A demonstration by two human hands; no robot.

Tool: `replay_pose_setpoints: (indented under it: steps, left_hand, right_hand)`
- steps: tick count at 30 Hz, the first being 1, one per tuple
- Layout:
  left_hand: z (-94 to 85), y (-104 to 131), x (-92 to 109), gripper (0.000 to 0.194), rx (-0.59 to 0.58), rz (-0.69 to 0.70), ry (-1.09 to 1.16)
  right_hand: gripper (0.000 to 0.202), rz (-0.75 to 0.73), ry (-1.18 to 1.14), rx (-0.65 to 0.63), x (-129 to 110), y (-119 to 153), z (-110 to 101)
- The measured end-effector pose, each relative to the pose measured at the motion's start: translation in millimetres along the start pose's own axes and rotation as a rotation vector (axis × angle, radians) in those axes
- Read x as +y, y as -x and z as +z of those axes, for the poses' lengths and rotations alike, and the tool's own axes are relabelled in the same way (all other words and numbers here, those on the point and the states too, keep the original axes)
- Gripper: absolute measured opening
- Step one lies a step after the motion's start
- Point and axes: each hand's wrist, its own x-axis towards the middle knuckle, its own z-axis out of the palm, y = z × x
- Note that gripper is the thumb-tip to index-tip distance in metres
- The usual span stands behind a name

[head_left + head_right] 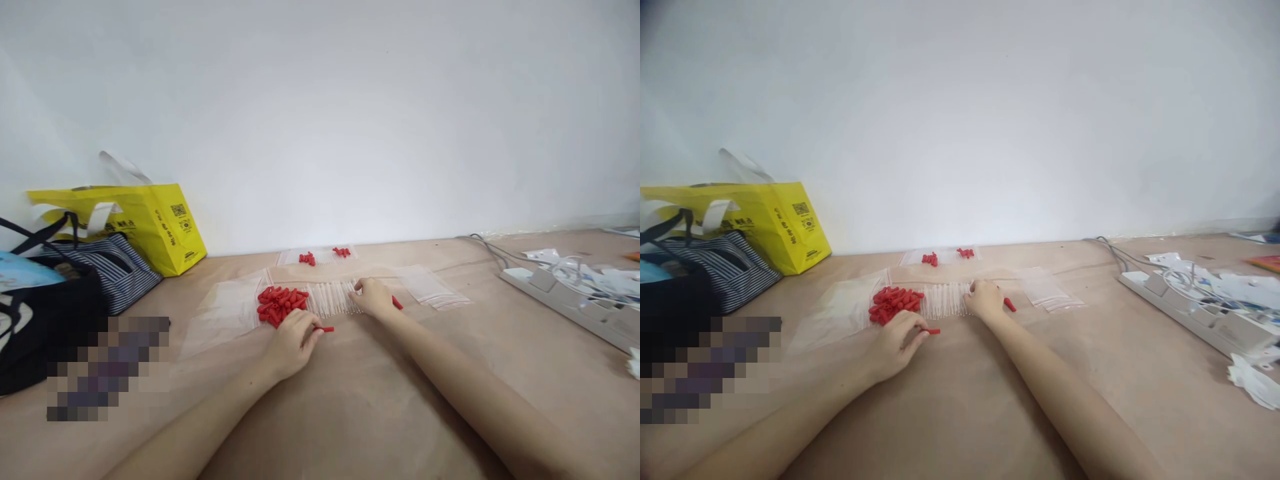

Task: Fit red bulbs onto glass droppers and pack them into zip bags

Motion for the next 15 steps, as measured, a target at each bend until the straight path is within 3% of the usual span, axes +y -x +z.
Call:
replay_pose_setpoints:
  steps: [5, 15]
  left_hand:
    - [11.4, 4.2, 7.0, 0.011, -0.112, -0.013, 0.069]
    - [10.6, 3.7, 7.9, 0.019, -0.108, 0.003, 0.103]
  right_hand:
    - [0.029, 0.081, 0.026, -0.074, -5.5, -6.0, 2.8]
    - [0.024, 0.107, -0.022, -0.149, -3.2, -18.9, 1.5]
